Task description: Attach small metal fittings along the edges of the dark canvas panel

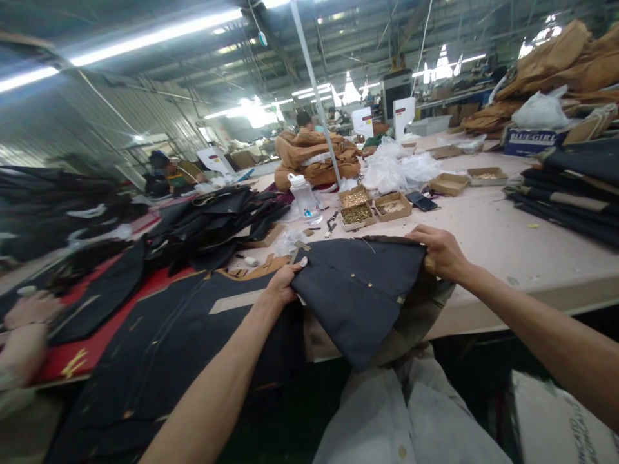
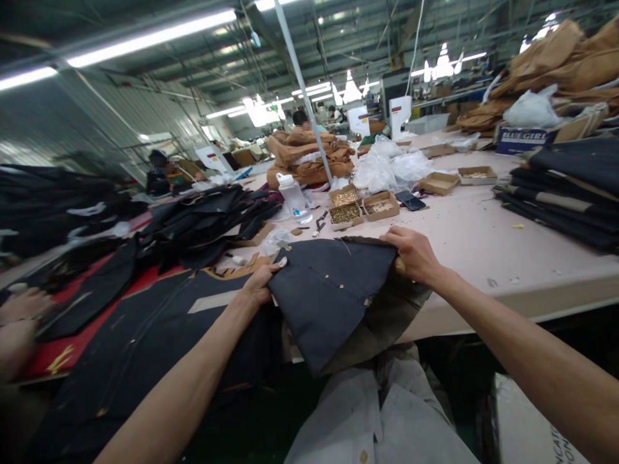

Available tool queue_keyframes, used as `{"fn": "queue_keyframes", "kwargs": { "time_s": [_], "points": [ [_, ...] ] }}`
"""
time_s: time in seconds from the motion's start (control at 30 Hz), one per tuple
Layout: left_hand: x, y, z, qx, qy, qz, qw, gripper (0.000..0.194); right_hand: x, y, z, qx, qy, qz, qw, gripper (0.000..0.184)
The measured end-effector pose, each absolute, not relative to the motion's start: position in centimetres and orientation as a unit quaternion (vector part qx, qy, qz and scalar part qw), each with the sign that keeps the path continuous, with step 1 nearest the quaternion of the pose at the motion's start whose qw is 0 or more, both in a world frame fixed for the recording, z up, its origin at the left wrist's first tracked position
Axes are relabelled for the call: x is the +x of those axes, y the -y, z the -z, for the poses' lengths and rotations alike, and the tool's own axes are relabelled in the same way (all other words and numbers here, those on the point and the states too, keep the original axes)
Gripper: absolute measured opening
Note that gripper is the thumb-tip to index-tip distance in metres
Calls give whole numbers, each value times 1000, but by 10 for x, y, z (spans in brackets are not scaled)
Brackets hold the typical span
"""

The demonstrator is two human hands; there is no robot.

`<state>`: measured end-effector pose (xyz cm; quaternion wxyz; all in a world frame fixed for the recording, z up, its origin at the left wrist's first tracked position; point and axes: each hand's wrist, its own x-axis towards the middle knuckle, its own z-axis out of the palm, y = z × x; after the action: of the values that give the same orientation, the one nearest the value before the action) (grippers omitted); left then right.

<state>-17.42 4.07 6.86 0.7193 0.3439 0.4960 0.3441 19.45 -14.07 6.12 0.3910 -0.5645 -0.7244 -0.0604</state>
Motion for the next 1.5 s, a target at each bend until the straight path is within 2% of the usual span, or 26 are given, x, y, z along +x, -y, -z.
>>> {"fn": "queue_keyframes", "kwargs": {
  "time_s": [0.13,0.2,0.27,0.3,0.37,0.43,0.5,0.57,0.63,0.73,0.83,0.93,1.0,1.1,1.2,1.3,1.5],
  "points": [
    [-181,-27,-70,378,-519,-327,693,20,206,148,-36,-579,737,58,343,52],
    [-188,-23,-70,427,-525,-319,663,19,209,146,-31,-578,731,41,361,49],
    [-195,-20,-73,510,-550,-300,589,16,208,142,-34,-565,720,7,402,45],
    [-197,-18,-76,561,-577,-290,518,16,206,138,-37,-554,716,-8,425,43],
    [-197,-8,-87,658,-619,-298,309,20,199,131,-47,-528,713,-28,459,43],
    [-187,14,-105,731,-582,-343,102,30,190,122,-57,-507,719,-37,474,45],
    [-165,47,-127,808,-445,-385,21,33,182,113,-66,-490,730,-44,474,45],
    [-134,84,-145,905,-258,-336,43,26,174,105,-71,-474,742,-52,471,42],
    [-99,115,-153,977,-49,-201,57,20,168,99,-74,-463,750,-58,468,39],
    [-52,132,-142,994,98,-45,-7,9,161,96,-78,-462,758,-69,455,41],
    [-23,123,-116,992,89,85,-39,14,158,102,-84,-467,762,-86,441,43],
    [-9,108,-101,985,36,165,-31,12,160,123,-88,-480,745,-90,454,35],
    [-6,101,-99,984,7,176,-18,11,164,144,-83,-500,702,-79,501,28],
    [-2,92,-102,985,-35,168,13,22,173,176,-58,-562,610,-80,552,17],
    [3,84,-106,984,-78,159,34,33,185,194,-18,-614,613,-149,474,11],
    [10,77,-111,977,-92,182,62,29,195,193,16,-621,656,-185,387,17],
    [20,63,-118,957,-87,258,104,26,206,163,35,-636,671,-132,357,53]
  ]
}}
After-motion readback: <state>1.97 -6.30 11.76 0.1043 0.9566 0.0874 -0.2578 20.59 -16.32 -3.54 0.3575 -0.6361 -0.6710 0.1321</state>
